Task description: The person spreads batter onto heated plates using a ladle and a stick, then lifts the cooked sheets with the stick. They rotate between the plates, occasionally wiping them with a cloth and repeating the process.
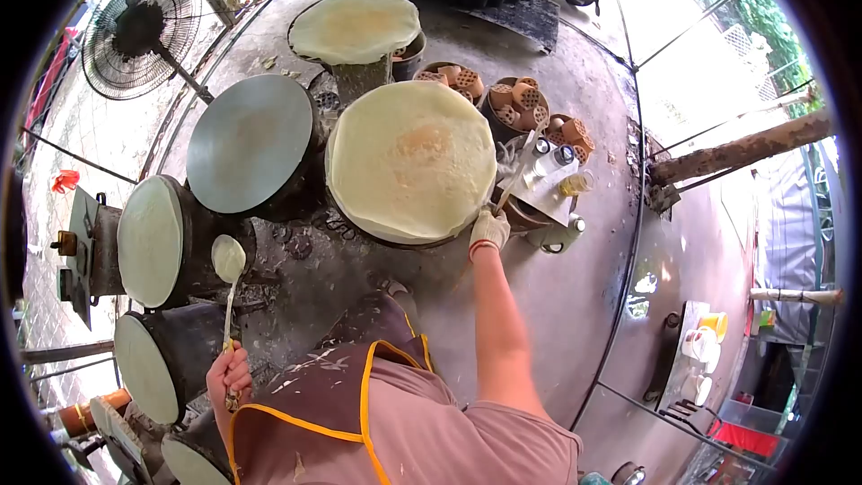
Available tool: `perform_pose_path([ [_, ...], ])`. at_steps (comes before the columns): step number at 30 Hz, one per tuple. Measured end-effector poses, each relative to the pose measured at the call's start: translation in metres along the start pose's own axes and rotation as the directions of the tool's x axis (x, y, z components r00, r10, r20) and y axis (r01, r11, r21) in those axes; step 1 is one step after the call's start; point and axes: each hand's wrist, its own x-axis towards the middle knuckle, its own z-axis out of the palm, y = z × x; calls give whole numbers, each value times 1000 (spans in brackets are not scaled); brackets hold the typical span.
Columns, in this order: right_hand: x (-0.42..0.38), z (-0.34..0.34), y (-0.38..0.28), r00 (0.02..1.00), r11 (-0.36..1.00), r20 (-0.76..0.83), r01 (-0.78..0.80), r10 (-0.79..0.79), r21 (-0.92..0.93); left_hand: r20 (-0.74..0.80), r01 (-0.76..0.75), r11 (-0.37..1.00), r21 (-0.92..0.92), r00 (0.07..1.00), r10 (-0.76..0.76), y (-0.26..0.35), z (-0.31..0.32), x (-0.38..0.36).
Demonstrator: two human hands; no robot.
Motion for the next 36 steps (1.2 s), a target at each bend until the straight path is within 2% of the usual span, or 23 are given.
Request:
perform_pose_path([
  [3,-2,3,8,1000,947,12,-2,-2,321,-12,-18,1000,-11,1000,17,-4,-5,-8],
  [4,-1,2,8,989,864,90,-146,118,482,-13,-23,1000,-17,1000,23,-5,-8,-8],
  [8,-6,-1,0,1000,961,-8,17,-15,277,-21,-18,997,-73,1000,16,-8,-14,-6],
  [9,6,10,17,998,961,-21,57,-53,271,-20,-10,997,-79,1000,9,-8,-15,-7],
  [12,-11,33,22,994,801,111,-47,-24,596,-5,6,995,-100,1000,-6,-7,-15,-6],
  [13,-21,38,19,995,875,102,-52,3,481,-3,8,994,-106,1000,-8,-7,-15,-6],
  [15,-39,52,18,999,966,-20,-25,31,259,3,10,992,-124,1000,-10,-7,-13,-6],
  [16,-45,52,16,1000,914,-19,-2,11,406,6,8,991,-134,1000,-8,-7,-10,-6],
  [19,-61,-1,-26,944,634,277,-326,179,701,-2,0,986,-167,1000,-1,-6,-4,-3],
  [20,-62,-14,-33,951,595,227,-309,211,742,-9,4,984,-178,1000,-5,-7,-4,-3],
  [21,-77,-37,-56,963,734,126,-265,240,625,-8,13,985,-175,1000,-15,-6,-5,-3],
  [23,-29,-18,18,975,825,54,-212,217,524,7,28,985,-170,1000,-27,-3,-5,2],
  [24,-28,-16,25,971,864,40,-226,234,450,13,30,987,-157,1000,-29,-2,-5,4],
  [25,-11,-2,52,952,789,126,-303,280,535,17,32,989,-145,999,-30,-2,-5,5],
  [27,-10,11,55,944,730,187,-329,272,599,13,30,991,-127,1000,-28,-1,-5,6],
  [28,-8,22,54,934,620,277,-358,227,699,8,26,992,-120,1000,-25,-1,-2,6],
  [29,-7,30,51,963,724,192,-270,191,635,0,24,993,-112,1000,-24,-2,-1,6],
  [31,-31,20,12,984,801,127,-174,123,572,-21,26,991,-128,999,-29,-3,1,6],
  [34,-50,13,-20,923,597,203,-368,326,713,-38,22,992,-126,999,-27,-4,4,6],
  [36,-35,19,-6,918,522,266,-388,295,759,-36,30,991,-128,999,-34,-5,-1,4],
])
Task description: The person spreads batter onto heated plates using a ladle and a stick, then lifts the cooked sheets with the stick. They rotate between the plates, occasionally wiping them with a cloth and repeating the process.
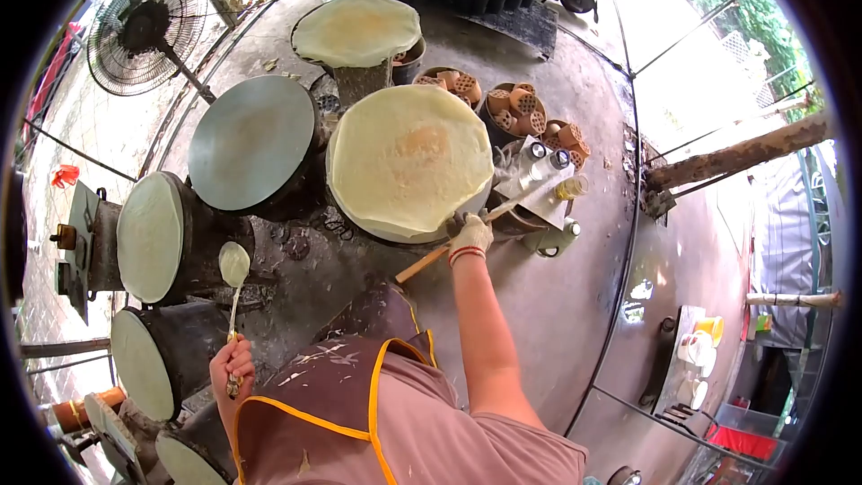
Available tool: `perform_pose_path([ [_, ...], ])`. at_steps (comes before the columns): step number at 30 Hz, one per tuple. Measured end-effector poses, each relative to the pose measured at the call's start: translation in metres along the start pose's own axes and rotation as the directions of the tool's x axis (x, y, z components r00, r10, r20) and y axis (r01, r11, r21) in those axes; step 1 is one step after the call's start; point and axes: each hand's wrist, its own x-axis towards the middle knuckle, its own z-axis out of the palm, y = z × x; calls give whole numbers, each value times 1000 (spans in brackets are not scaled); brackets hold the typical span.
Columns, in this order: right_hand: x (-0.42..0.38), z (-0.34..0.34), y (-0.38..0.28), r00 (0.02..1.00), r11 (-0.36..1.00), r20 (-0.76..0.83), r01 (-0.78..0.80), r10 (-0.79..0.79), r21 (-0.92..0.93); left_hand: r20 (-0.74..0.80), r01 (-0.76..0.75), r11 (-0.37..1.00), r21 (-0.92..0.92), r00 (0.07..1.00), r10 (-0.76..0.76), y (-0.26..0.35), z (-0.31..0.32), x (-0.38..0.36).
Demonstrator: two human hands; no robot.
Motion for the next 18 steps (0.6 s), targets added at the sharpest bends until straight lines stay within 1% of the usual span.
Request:
perform_pose_path([
  [2,17,0,-6,998,998,50,-38,35,52,23,12,1000,-17,1000,-12,3,-11,2],
  [3,37,-4,-8,995,996,94,-34,42,-86,15,4,1000,-20,1000,-4,3,-13,2],
  [5,74,-5,-16,979,984,106,-166,173,-70,2,-12,1000,-24,1000,12,3,-16,2],
  [6,84,2,-17,999,980,-36,10,-18,-200,-1,-21,999,-25,1000,21,3,-17,1],
  [7,93,1,-23,997,956,-19,63,-72,-285,-4,-31,999,-26,1000,31,3,-18,0],
  [8,154,-16,-10,957,882,188,277,-220,-382,-8,-43,999,-28,999,42,2,-20,-2],
  [9,175,-12,-11,949,782,231,308,-214,-543,-10,-49,998,-32,999,48,1,-21,-3],
  [10,195,-8,-11,939,650,274,341,-207,-679,-12,-56,998,-36,998,56,0,-22,-4],
  [11,147,13,-30,932,504,281,360,-228,-785,-16,-63,997,-41,998,62,0,-24,-6],
  [12,168,11,-27,852,243,449,511,-267,-825,-21,-64,997,-36,998,63,0,-25,-7],
  [15,100,57,-51,864,310,426,496,-268,-811,-22,-60,997,-43,998,59,-1,-31,-6],
  [17,22,88,-71,763,509,561,638,-319,-578,-3,-45,996,-82,999,45,-5,-32,-8],
  [18,-22,102,-84,712,618,633,653,-305,-437,-20,-46,996,-70,999,45,-6,-29,-9],
])
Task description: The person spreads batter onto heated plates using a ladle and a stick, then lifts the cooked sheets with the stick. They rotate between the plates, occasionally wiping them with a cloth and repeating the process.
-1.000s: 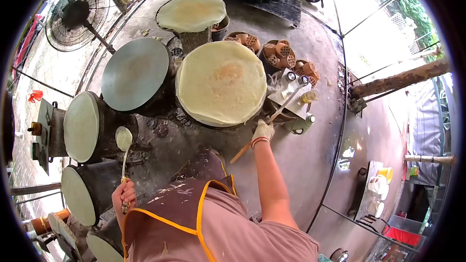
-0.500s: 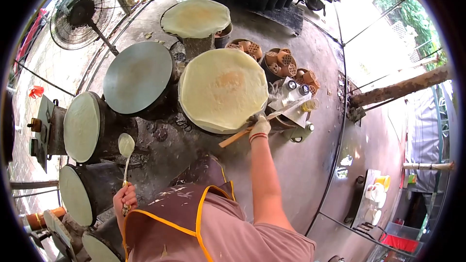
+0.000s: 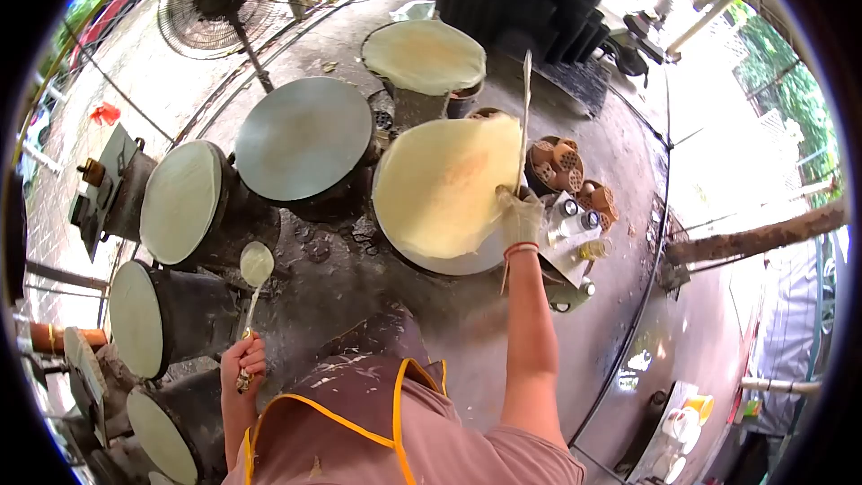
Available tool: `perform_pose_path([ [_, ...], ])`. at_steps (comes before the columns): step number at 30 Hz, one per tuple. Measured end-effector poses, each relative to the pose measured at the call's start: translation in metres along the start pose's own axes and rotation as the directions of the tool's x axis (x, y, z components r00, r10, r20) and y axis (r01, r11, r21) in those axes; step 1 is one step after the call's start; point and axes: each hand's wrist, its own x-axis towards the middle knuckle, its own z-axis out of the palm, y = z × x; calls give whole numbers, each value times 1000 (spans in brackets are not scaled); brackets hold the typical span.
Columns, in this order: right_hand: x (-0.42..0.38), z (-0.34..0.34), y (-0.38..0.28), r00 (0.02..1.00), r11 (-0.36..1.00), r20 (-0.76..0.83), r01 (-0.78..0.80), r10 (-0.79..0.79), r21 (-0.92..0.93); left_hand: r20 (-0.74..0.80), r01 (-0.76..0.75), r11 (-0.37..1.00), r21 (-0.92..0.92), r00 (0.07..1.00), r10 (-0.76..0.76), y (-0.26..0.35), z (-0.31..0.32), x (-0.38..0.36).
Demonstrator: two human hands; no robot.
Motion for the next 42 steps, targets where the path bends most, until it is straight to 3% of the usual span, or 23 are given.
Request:
perform_pose_path([
  [1,-14,7,-39,996,984,60,54,-65,171,0,2,1000,-15,1000,-2,-1,1,-2],
  [3,-22,10,-95,975,980,135,165,-179,107,0,7,999,-45,1000,-7,-3,2,-2],
  [7,10,20,-196,935,986,339,54,-105,158,-37,-65,996,-69,997,62,-13,2,3],
  [8,33,29,-210,906,995,413,104,-92,-5,-60,-90,994,-62,994,86,-15,6,5],
  [9,47,46,-226,877,1000,480,-8,3,8,-72,-113,990,-80,992,107,-18,9,9],
  [11,113,81,-217,793,999,609,0,28,-45,-99,-157,981,-117,984,146,-23,16,18],
  [14,205,140,-226,674,942,735,199,68,-270,-131,-221,959,-175,971,200,-34,35,34],
  [15,225,152,-243,655,889,756,360,-24,-284,-142,-242,952,-189,966,217,-36,40,39],
  [16,243,163,-264,613,709,774,617,-160,-342,-119,-251,944,-212,966,230,-38,43,43],
  [17,237,168,-291,650,610,719,680,-246,-406,-125,-263,938,-227,963,240,-40,50,47],
  [19,239,173,-321,544,492,742,805,-391,-331,-136,-283,925,-254,957,255,-40,64,49],
  [22,241,177,-301,313,270,718,946,-621,-179,-154,-315,907,-278,947,281,-44,75,55],
  [24,236,191,-253,305,115,653,941,-693,-317,-169,-336,894,-297,940,297,-45,79,57],
  [26,256,225,-171,360,150,614,918,-703,-366,-200,-369,885,-284,926,321,-45,83,55],
  [27,255,240,-140,450,203,592,876,-668,-438,-217,-387,880,-277,917,335,-46,86,55],
  [29,262,270,-85,600,214,636,786,-485,-580,-277,-435,868,-241,888,368,-51,90,54],
  [31,277,296,-30,646,252,665,761,-374,-598,-322,-478,858,-189,856,406,-55,94,52],
  [37,215,305,-23,584,373,755,799,-299,-471,-365,-530,824,-199,821,440,-65,75,39],
  [39,176,313,-15,513,411,788,835,-342,-365,-365,-559,806,-196,804,469,-64,67,24],
  [42,69,311,-33,366,539,916,811,-163,-228,-220,-612,746,-262,791,571,-83,44,-1],
])
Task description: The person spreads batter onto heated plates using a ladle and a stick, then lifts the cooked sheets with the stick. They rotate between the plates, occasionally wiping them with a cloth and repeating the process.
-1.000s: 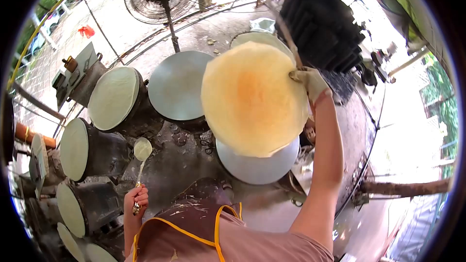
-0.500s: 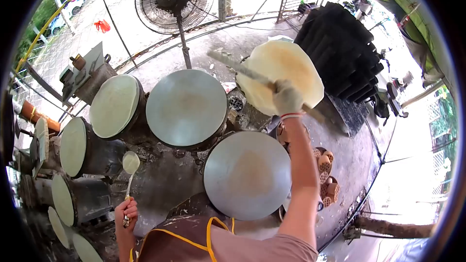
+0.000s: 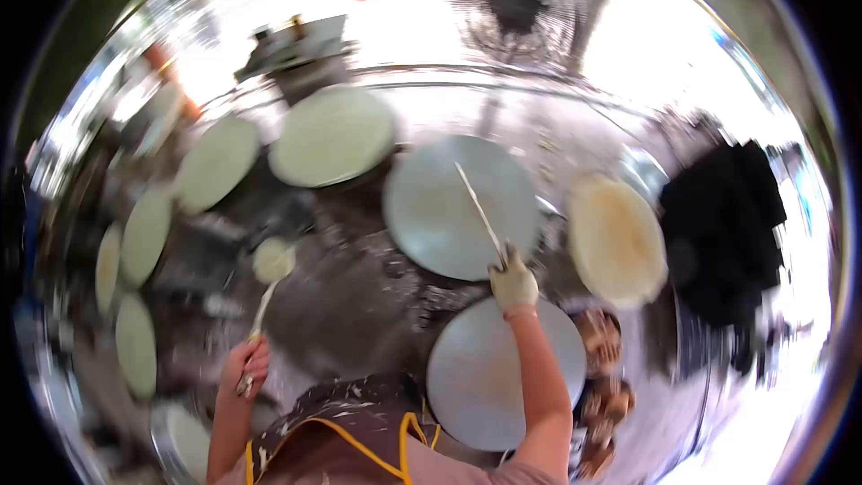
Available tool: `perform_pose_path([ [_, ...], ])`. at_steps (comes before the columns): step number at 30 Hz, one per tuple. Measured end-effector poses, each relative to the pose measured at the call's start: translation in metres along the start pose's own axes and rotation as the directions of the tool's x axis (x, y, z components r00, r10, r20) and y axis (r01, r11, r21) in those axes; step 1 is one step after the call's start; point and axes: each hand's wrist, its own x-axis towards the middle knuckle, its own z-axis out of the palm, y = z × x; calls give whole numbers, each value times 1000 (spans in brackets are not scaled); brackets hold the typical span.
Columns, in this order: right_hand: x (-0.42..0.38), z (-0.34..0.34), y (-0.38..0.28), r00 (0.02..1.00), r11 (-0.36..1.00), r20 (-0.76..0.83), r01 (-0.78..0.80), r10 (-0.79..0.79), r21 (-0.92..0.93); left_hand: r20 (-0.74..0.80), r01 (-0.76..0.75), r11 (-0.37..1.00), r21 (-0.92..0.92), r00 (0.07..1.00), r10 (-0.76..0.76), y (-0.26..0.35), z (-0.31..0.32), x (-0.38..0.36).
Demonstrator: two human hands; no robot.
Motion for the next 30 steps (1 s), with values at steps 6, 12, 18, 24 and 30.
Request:
perform_pose_path([
  [6,-112,162,-164,729,926,626,27,-276,377,-97,-304,939,-160,952,292,15,-91,-108],
  [12,-332,254,-336,323,748,793,-282,-516,601,-498,-677,715,-177,688,528,-21,-260,-265],
  [18,-560,361,-496,-235,682,894,580,-383,445,-845,-622,777,-99,465,263,-96,-479,-364],
  [24,-732,526,-571,-441,44,792,863,-422,504,-969,-169,963,209,101,228,-112,-623,-404],
  [30,-762,548,-576,-316,581,948,765,-38,278,-916,-191,981,30,387,103,-87,-686,-390],
])
